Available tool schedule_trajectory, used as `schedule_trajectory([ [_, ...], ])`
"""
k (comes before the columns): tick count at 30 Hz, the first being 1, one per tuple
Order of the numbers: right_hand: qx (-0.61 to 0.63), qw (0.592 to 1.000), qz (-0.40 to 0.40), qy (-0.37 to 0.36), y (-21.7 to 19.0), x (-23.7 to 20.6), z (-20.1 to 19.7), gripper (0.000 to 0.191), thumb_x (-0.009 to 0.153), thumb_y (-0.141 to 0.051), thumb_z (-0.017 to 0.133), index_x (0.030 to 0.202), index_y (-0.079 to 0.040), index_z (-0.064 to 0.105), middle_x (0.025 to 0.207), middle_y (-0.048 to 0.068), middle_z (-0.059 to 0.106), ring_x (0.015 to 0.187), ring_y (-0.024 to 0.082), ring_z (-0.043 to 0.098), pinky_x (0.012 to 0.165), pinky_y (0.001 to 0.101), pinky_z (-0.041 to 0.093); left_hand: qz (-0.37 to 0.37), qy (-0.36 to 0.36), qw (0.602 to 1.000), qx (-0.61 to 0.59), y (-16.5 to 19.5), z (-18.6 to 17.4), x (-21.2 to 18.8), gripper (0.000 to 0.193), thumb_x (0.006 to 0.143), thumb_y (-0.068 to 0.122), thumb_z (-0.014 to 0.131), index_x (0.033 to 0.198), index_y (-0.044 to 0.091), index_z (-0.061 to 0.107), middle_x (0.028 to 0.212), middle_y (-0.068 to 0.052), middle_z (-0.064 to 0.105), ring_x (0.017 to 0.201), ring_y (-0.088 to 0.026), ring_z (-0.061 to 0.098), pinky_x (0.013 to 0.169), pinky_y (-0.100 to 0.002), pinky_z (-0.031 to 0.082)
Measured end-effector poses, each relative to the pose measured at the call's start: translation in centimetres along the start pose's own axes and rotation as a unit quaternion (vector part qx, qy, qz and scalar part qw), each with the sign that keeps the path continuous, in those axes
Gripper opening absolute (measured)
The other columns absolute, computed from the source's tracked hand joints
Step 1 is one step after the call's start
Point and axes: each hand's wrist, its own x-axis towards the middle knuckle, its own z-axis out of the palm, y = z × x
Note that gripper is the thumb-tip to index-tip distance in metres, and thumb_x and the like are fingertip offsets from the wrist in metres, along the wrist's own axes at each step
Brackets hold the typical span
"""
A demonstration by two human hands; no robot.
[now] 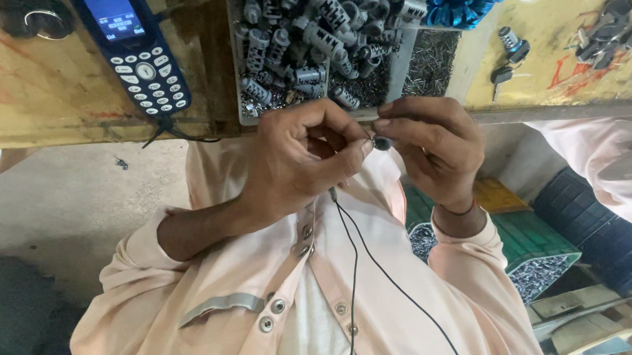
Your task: The person sits at a workbench and repeatedly picks gray cylindrical housings from a tray, inserts small metal pins into each housing by hand, and places the assembled housings back into the tray. A mobile phone rests on the bench beside the tray throughout.
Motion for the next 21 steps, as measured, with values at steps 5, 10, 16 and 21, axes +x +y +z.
schedule_trajectory([
  [5, -0.008, 0.999, -0.045, 0.021, -0.2, 0.9, 0.2, 0.024, 0.09, 0.013, 0.078, 0.107, -0.003, 0.076, 0.115, 0.014, 0.069, 0.1, 0.024, 0.074, 0.081, 0.0315, 0.062, -0.02, 0.003, 1.0, 0.013, 0.0, 0.2, 0.1, 0.016, 0.096, 0.011, 0.076, 0.098, -0.003, 0.068, 0.085, -0.005, 0.072, 0.07, -0.004, 0.067, 0.061, -0.02, 0.058],
  [10, -0.032, 0.997, -0.075, 0.001, 0.0, 0.7, -0.6, 0.03, 0.087, 0.011, 0.078, 0.112, -0.005, 0.078, 0.113, 0.011, 0.069, 0.097, 0.025, 0.074, 0.078, 0.0315, 0.06, -0.021, 0.025, 0.999, 0.028, -0.7, 0.4, 0.1, 0.012, 0.097, 0.007, 0.074, 0.097, -0.002, 0.065, 0.087, -0.005, 0.071, 0.071, -0.004, 0.067, 0.06, -0.021, 0.06],
  [16, -0.137, 0.989, -0.043, -0.039, -2.3, 1.1, -0.6, 0.035, 0.089, 0.012, 0.081, 0.121, -0.002, 0.076, 0.112, 0.01, 0.069, 0.093, 0.023, 0.073, 0.076, 0.0333, 0.059, 0.124, 0.039, 0.984, 0.118, -0.5, 1.1, 0.2, 0.01, 0.106, 0.002, 0.067, 0.11, -0.002, 0.059, 0.11, -0.011, 0.063, 0.086, -0.01, 0.07, 0.072, -0.022, 0.061],
  [21, -0.078, 0.995, 0.011, 0.058, -5.8, 4.0, 0.5, 0.039, 0.084, 0.002, 0.087, 0.115, 0.004, 0.065, 0.109, 0.016, 0.065, 0.088, 0.023, 0.072, 0.071, 0.0318, 0.06, 0.205, 0.047, 0.958, 0.194, 0.1, 1.8, -0.4, 0.023, 0.099, 0.002, 0.076, 0.119, -0.002, 0.065, 0.116, -0.013, 0.072, 0.101, -0.021, 0.075, 0.088, -0.03, 0.061],
])
